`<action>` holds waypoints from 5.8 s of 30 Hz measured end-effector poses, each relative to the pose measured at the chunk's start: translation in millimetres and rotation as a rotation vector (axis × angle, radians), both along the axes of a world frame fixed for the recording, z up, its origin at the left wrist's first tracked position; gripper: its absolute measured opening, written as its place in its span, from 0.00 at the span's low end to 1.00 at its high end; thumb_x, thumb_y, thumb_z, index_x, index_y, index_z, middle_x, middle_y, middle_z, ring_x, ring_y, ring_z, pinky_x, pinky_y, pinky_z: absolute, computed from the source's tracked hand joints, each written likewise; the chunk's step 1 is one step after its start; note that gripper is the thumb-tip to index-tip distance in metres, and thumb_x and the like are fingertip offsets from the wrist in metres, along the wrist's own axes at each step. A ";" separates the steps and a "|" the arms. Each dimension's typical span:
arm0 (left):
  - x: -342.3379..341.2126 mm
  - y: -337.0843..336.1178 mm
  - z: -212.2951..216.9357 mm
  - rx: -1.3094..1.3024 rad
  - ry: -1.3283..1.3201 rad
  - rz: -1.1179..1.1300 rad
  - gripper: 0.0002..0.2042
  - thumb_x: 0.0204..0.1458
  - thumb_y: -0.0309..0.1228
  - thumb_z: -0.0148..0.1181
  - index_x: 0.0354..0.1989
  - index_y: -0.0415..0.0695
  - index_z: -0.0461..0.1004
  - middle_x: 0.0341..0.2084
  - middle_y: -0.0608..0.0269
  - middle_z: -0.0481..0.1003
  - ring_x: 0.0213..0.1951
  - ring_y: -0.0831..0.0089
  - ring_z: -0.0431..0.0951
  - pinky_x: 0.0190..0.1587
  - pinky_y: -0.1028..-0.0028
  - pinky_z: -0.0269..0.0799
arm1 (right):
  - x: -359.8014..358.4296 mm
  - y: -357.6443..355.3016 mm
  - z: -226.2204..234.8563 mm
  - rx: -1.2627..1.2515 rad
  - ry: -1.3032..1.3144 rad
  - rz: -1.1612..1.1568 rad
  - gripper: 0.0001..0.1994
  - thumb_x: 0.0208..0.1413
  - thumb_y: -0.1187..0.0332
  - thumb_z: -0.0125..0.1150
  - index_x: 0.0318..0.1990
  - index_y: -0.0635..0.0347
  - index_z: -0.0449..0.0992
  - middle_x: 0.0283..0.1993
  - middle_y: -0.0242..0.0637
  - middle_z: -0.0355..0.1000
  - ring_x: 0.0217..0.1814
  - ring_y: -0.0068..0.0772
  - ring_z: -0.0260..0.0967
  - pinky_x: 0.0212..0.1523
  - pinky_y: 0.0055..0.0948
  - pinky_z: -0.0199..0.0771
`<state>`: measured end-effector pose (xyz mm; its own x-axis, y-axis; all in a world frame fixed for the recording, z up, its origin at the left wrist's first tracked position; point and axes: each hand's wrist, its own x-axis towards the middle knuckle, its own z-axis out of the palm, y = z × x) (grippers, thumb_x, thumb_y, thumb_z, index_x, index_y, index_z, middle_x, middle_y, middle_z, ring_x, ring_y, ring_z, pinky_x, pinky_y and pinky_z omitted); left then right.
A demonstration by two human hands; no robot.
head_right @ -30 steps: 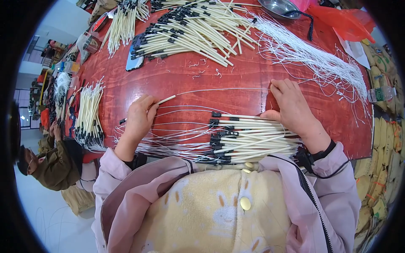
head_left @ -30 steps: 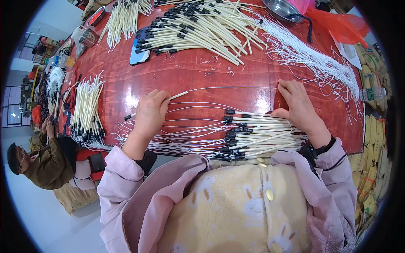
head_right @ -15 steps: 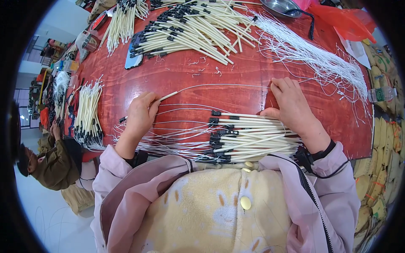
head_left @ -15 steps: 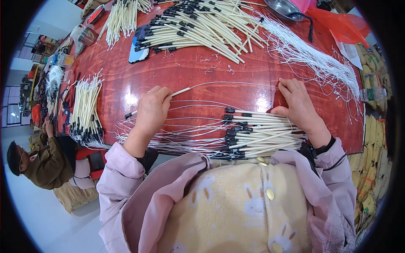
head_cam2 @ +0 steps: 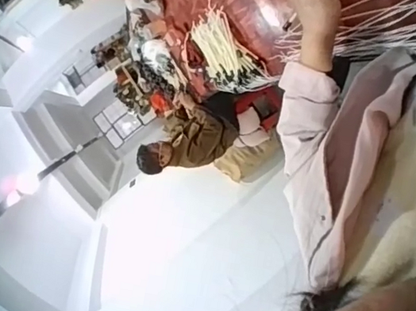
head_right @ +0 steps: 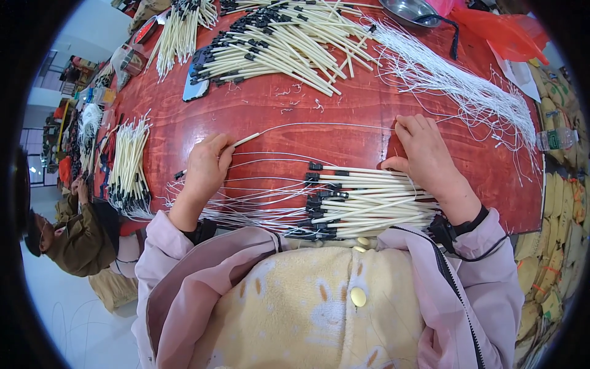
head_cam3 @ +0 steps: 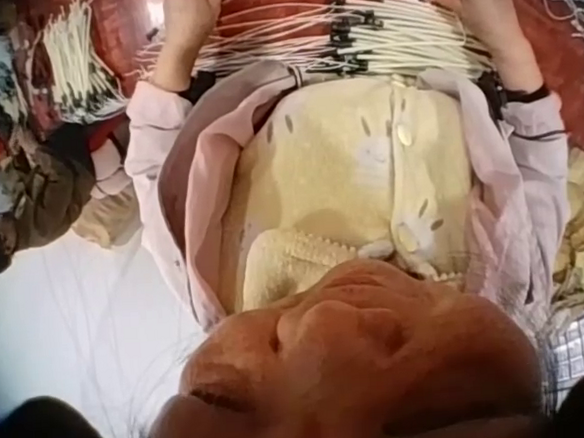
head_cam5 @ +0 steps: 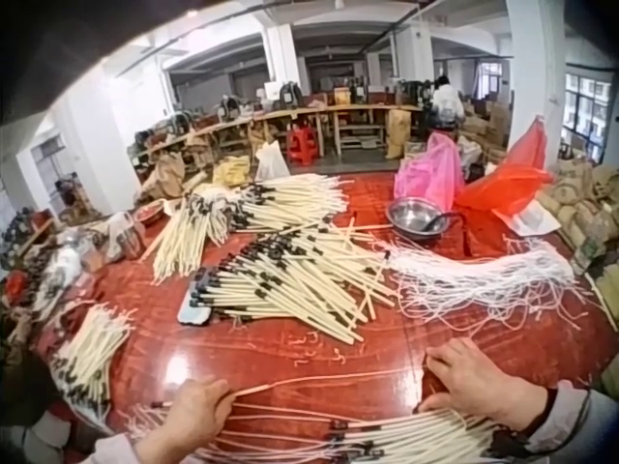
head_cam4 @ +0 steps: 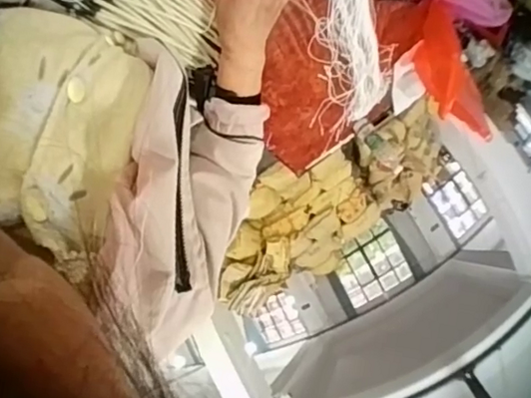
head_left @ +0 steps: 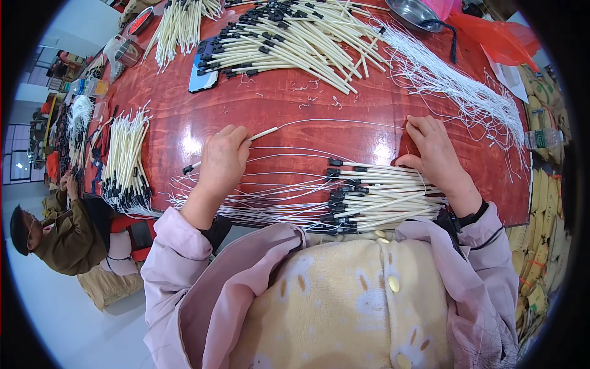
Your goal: The person threads a white cord through a plastic tube by hand and repeats this process for several tubes. They then gather the completed assemblies into a bundle and place them on the table.
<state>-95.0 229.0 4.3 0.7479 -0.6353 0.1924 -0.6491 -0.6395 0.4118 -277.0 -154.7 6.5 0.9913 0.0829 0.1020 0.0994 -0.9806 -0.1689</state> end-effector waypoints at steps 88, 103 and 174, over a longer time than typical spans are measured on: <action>2.2 -86.0 -8.1 0.345 -0.381 -0.374 0.06 0.52 0.24 0.55 0.38 0.46 0.70 0.35 0.59 0.75 0.42 0.60 0.78 0.45 0.61 0.68 | -40.2 -28.6 -4.5 0.070 0.071 0.098 0.54 0.55 0.24 0.39 0.71 0.69 0.60 0.77 0.50 0.52 0.73 0.60 0.51 0.74 0.51 0.50; -14.9 -143.7 -8.8 0.398 -0.320 -0.515 0.07 0.56 0.33 0.57 0.41 0.48 0.77 0.38 0.63 0.78 0.45 0.65 0.79 0.48 0.57 0.68 | -17.7 -16.4 -4.5 0.023 0.121 0.168 0.50 0.59 0.27 0.38 0.70 0.69 0.62 0.76 0.49 0.56 0.72 0.59 0.53 0.72 0.52 0.53; -46.0 -244.6 -3.4 0.127 -0.030 -0.396 0.07 0.57 0.29 0.55 0.36 0.37 0.75 0.28 0.41 0.80 0.33 0.46 0.83 0.34 0.52 0.80 | -51.6 -50.2 -1.8 0.019 0.083 0.002 0.50 0.57 0.32 0.50 0.66 0.78 0.65 0.73 0.51 0.59 0.71 0.57 0.55 0.72 0.49 0.55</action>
<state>-141.1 -15.6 0.9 0.4365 -0.8928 0.1114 -0.8655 -0.3828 0.3229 -328.6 -204.9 4.6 0.9963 0.0833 0.0213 0.0859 -0.9770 -0.1950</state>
